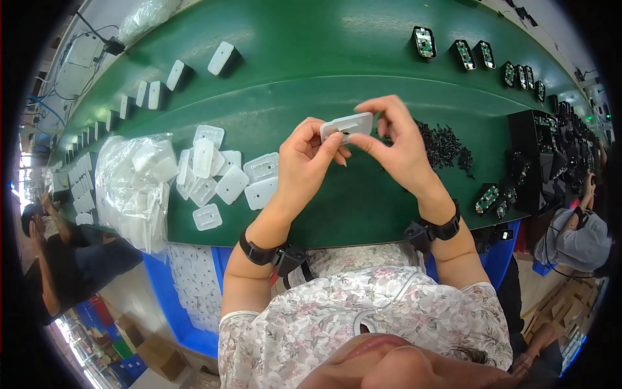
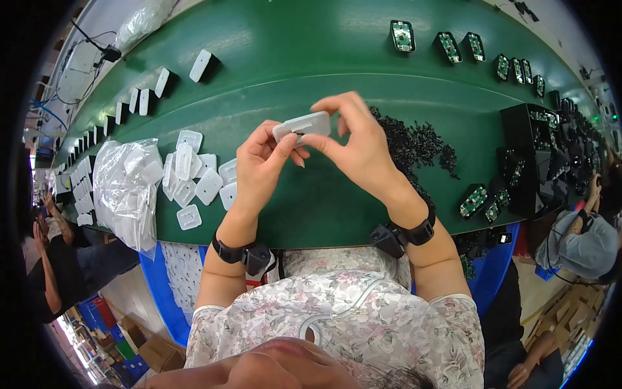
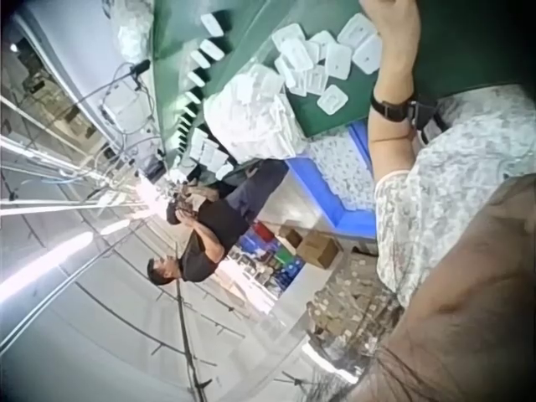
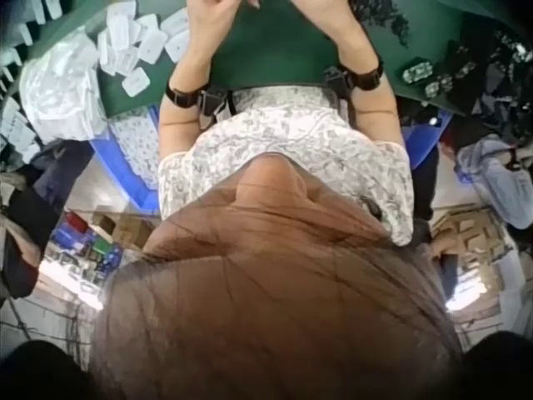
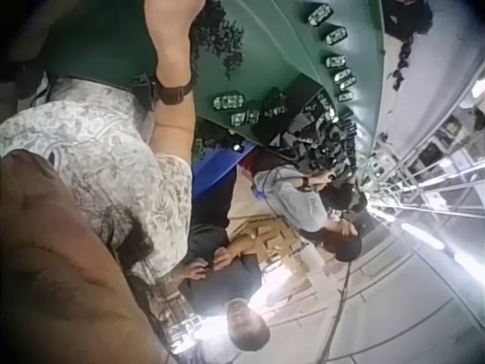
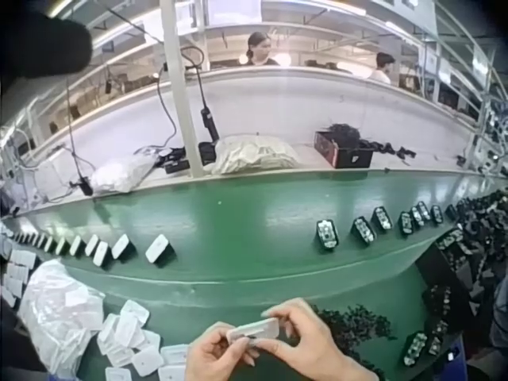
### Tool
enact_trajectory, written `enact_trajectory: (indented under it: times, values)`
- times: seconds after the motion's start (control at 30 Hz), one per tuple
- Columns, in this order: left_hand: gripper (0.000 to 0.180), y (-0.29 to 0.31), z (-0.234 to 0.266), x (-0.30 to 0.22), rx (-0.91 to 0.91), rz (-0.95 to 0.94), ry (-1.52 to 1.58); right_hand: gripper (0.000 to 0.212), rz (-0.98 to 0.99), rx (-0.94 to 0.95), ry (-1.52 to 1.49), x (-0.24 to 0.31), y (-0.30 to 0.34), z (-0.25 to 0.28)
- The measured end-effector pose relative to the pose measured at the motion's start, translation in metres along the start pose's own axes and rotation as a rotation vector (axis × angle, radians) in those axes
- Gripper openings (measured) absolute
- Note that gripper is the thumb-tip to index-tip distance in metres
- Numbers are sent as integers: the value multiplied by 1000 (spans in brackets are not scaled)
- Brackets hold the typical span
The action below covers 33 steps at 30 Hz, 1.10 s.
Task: The person assembles electronic devices by picking up a white plastic base, inserting a small black component, and pressing a black housing over the internal circuit board before placing the unit on the workbench.
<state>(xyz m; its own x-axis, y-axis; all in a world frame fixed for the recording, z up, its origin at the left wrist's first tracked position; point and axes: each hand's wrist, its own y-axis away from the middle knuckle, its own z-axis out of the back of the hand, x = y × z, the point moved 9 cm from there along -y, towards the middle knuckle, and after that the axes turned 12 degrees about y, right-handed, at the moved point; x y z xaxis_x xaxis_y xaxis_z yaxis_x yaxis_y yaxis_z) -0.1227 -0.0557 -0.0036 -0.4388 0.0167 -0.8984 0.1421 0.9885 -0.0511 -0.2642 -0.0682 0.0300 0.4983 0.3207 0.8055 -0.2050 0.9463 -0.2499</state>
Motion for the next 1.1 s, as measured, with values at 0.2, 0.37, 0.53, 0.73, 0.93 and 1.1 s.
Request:
enact_trajectory:
  times: [0.2, 0.37, 0.53, 0.73, 0.93, 1.1]
  values:
    - [8, 2, -8, 1, 59, 10, -88, 21, -259, 230, -298, -28, 2, -18]
    - [13, 1, -5, 8, 138, 144, -44, 22, -254, 217, -355, -26, -1, -19]
    - [20, -12, 14, 1, -15, 96, 123, 21, -207, 255, -377, -22, -17, -18]
    - [11, -30, 65, 5, -269, 30, -634, 52, 15, -520, 1187, -67, -117, 98]
    - [15, -24, 47, -12, -218, -269, -1103, 58, -480, 139, 1200, -129, -163, 84]
    - [54, -7, 13, -18, -161, -345, -1391, 47, -272, -100, 506, -123, -155, 61]
